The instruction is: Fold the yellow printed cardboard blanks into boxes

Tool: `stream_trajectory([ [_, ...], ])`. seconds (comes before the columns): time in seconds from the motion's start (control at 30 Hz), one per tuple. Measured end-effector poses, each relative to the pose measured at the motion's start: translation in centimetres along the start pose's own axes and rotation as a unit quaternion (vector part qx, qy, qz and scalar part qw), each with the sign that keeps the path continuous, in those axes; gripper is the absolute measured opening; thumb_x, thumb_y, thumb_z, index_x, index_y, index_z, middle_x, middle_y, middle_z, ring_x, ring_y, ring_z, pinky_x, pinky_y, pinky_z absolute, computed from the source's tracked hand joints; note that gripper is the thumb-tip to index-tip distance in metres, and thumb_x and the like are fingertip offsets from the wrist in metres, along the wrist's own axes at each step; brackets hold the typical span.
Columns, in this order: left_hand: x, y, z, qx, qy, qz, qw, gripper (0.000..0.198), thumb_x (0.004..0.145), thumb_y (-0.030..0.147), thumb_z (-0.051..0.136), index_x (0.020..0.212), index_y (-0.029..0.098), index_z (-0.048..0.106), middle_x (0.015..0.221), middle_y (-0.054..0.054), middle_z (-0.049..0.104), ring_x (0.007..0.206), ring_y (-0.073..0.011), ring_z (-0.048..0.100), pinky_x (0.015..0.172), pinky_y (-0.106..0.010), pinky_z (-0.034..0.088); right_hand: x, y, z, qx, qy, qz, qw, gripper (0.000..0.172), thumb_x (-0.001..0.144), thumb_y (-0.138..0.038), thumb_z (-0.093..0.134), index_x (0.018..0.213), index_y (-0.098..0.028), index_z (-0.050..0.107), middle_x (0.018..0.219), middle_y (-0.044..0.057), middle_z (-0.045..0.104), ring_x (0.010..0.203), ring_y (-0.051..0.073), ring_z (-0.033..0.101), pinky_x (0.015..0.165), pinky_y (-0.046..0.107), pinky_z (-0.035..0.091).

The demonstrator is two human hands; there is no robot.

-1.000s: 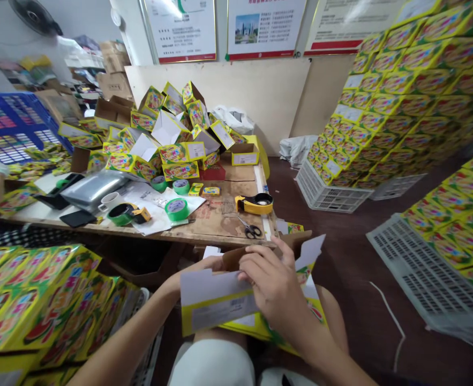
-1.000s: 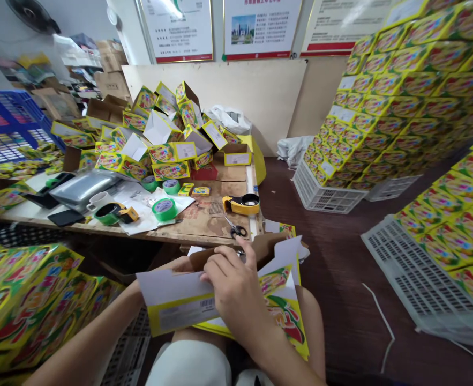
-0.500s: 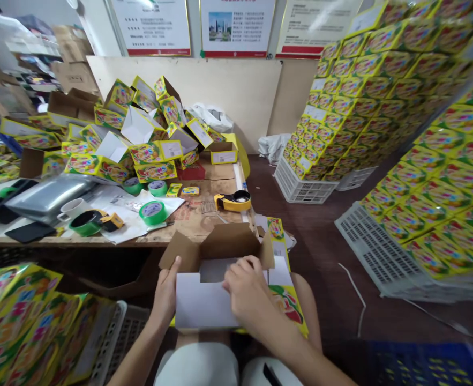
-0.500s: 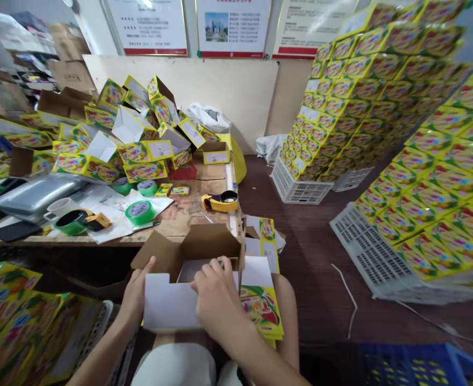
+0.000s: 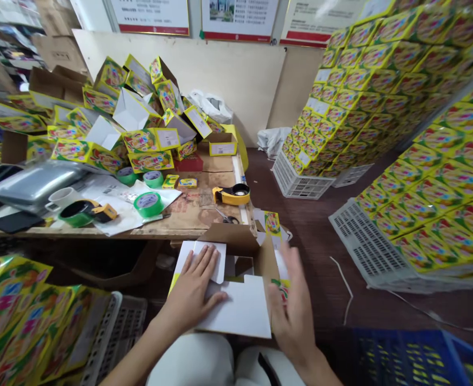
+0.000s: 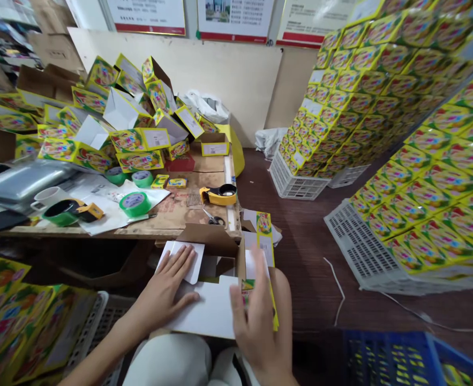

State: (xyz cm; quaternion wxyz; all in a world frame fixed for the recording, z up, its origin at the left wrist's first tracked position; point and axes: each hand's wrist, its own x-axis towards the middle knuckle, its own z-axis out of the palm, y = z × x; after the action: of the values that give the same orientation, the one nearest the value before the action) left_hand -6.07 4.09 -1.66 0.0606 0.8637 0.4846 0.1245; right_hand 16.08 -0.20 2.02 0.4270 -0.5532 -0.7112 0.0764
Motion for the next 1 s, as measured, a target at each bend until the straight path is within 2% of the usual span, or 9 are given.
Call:
stream_trajectory([
  [0.1,0.1,0.5,-0.1,0.020,0.006,0.016,1.000,0.083,0.084,0.064,0.041,0.148,0.020,0.013,0.154,-0.014,0.013,0.141,-0.0329,0.014,0.111,-0.055,0.017,-1.0,1.0,2.1,0.023,-0.169,-0.044,0.984,0.055,0.093,-0.039,0.043,0.143,-0.021,0.030,0.141,0.011,0.044,0.128,0.028,0.042,0.103,0.046,0.038],
  [0.17,0.0,0.8,-0.3,0.026,0.004,0.040,0.999,0.078,0.084,0.065,0.042,0.147,0.028,0.016,0.155,-0.012,0.008,0.141,-0.0356,0.013,0.110,-0.056,0.018,-0.6,1.2,3.1,0.048,-0.210,-0.037,0.976,0.042,0.092,-0.039,0.046,0.131,-0.023,0.049,0.128,0.009,0.058,0.120,0.026,0.051,0.101,0.045,0.040],
  [0.37,0.3,1.0,-0.7,-0.005,-0.013,0.053,0.999,0.065,0.086,0.060,0.044,0.143,0.038,0.025,0.156,-0.007,0.009,0.140,-0.0364,0.016,0.109,-0.061,0.015,6.3,2.2,2.5,0.205,-0.018,0.153,0.967,0.041,0.095,-0.047,0.032,0.120,-0.024,0.056,0.125,0.007,0.058,0.117,0.020,0.051,0.100,0.040,0.037],
  [0.5,-0.3,0.4,-0.4,-0.157,0.055,-0.011,0.986,0.042,0.089,0.045,0.047,0.128,0.030,0.054,0.140,-0.009,0.045,0.132,-0.0296,0.037,0.111,-0.052,0.022,9.3,3.8,2.4,0.221,-0.244,0.115,0.937,0.038,0.090,-0.049,0.044,0.075,-0.020,0.064,0.117,0.007,0.061,0.112,0.023,0.053,0.097,0.040,0.037],
  [0.57,-1.1,-0.2,0.2,-0.267,0.158,-0.126,0.942,0.031,0.091,0.039,0.044,0.110,0.022,0.063,0.119,-0.010,0.061,0.118,-0.0253,0.052,0.106,-0.044,0.034,8.8,4.1,3.2,0.115,-0.313,0.091,0.938,0.025,0.075,-0.043,0.066,0.073,-0.019,0.058,0.108,0.007,0.061,0.103,0.024,0.054,0.089,0.039,0.040],
  [0.63,-1.9,-0.8,1.1,-0.351,0.237,-0.265,0.866,0.030,0.088,0.041,0.048,0.102,0.018,0.062,0.110,-0.011,0.063,0.105,-0.0247,0.058,0.097,-0.040,0.042,7.5,4.1,4.2,-0.010,-0.307,0.066,0.949,0.030,0.066,-0.035,0.075,0.081,-0.020,0.053,0.098,0.005,0.059,0.095,0.024,0.053,0.083,0.037,0.040],
  [0.73,-2.7,-1.6,2.3,-0.454,0.211,-0.384,0.776,0.046,0.080,0.052,0.054,0.105,0.014,0.060,0.111,-0.013,0.063,0.105,-0.0282,0.058,0.093,-0.041,0.043,5.8,3.9,5.6,-0.114,-0.251,0.025,0.961,0.034,0.067,-0.030,0.073,0.089,-0.021,0.049,0.095,0.003,0.056,0.093,0.022,0.049,0.082,0.036,0.038],
  [0.87,-2.1,-1.2,2.8,-0.582,0.146,-0.392,0.697,0.061,0.078,0.060,0.051,0.113,0.010,0.059,0.112,-0.013,0.064,0.108,-0.0308,0.057,0.093,-0.042,0.043,5.1,4.0,6.0,-0.043,-0.219,0.038,0.974,0.039,0.070,-0.035,0.071,0.099,-0.022,0.048,0.103,0.004,0.055,0.101,0.023,0.049,0.087,0.038,0.038],
  [1.0,-1.8,0.5,1.7,-0.642,0.141,-0.374,0.654,0.069,0.076,0.054,0.057,0.132,0.017,0.042,0.131,-0.013,0.053,0.111,-0.0290,0.057,0.087,-0.038,0.048,4.8,4.4,4.9,0.131,-0.118,0.119,0.977,0.036,0.082,-0.043,0.056,0.111,-0.022,0.046,0.115,0.007,0.054,0.110,0.023,0.049,0.095,0.040,0.037],
])
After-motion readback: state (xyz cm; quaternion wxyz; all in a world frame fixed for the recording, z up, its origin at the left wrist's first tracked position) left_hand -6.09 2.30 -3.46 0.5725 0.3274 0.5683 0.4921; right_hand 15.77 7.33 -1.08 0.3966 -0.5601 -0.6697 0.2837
